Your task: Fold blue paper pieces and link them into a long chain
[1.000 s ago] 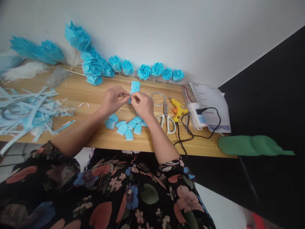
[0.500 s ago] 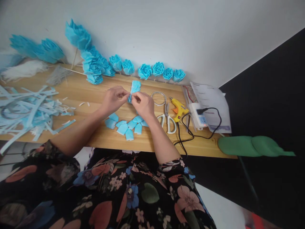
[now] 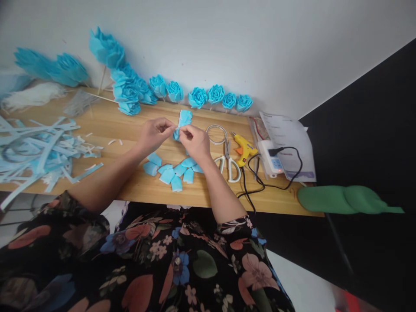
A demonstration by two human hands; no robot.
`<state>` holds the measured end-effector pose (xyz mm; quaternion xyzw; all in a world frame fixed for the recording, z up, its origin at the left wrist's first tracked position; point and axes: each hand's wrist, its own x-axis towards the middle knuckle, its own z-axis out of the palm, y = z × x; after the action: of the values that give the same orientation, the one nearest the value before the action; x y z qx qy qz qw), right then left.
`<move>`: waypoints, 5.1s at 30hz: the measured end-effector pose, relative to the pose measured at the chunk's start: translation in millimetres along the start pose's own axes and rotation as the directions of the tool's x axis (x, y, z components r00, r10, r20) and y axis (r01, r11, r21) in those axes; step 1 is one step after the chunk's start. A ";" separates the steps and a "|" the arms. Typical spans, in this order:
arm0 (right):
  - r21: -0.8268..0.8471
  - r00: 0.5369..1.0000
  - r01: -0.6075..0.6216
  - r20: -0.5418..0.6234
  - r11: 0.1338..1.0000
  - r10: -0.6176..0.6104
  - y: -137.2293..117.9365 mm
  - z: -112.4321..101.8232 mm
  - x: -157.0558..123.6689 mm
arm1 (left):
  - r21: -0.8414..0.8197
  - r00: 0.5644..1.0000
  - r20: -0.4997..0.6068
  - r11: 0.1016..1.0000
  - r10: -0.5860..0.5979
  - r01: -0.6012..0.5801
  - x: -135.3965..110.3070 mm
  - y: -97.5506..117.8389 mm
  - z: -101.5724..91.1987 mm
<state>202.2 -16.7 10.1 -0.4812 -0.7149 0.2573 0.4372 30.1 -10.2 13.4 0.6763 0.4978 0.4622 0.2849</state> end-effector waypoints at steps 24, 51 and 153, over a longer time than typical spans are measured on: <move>0.318 0.993 -0.115 0.043 0.941 0.107 5.4 -4.4 6.4 | -0.458 0.944 0.194 0.826 -0.267 0.328 5.0 2.9 -8.8; 0.181 0.990 -0.137 0.051 0.974 0.129 8.7 -4.2 8.1 | -0.453 0.946 0.168 0.830 -0.278 0.324 5.2 2.0 -4.7; -0.249 0.989 0.146 0.005 0.958 -0.149 -2.4 -2.5 1.5 | -0.354 0.967 0.134 0.901 -0.218 0.252 2.6 5.0 -2.7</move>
<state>203.0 -16.5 13.7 -0.4793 -0.7723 0.1291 0.3963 29.9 -9.7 19.7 0.5661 0.4668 0.4783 0.4826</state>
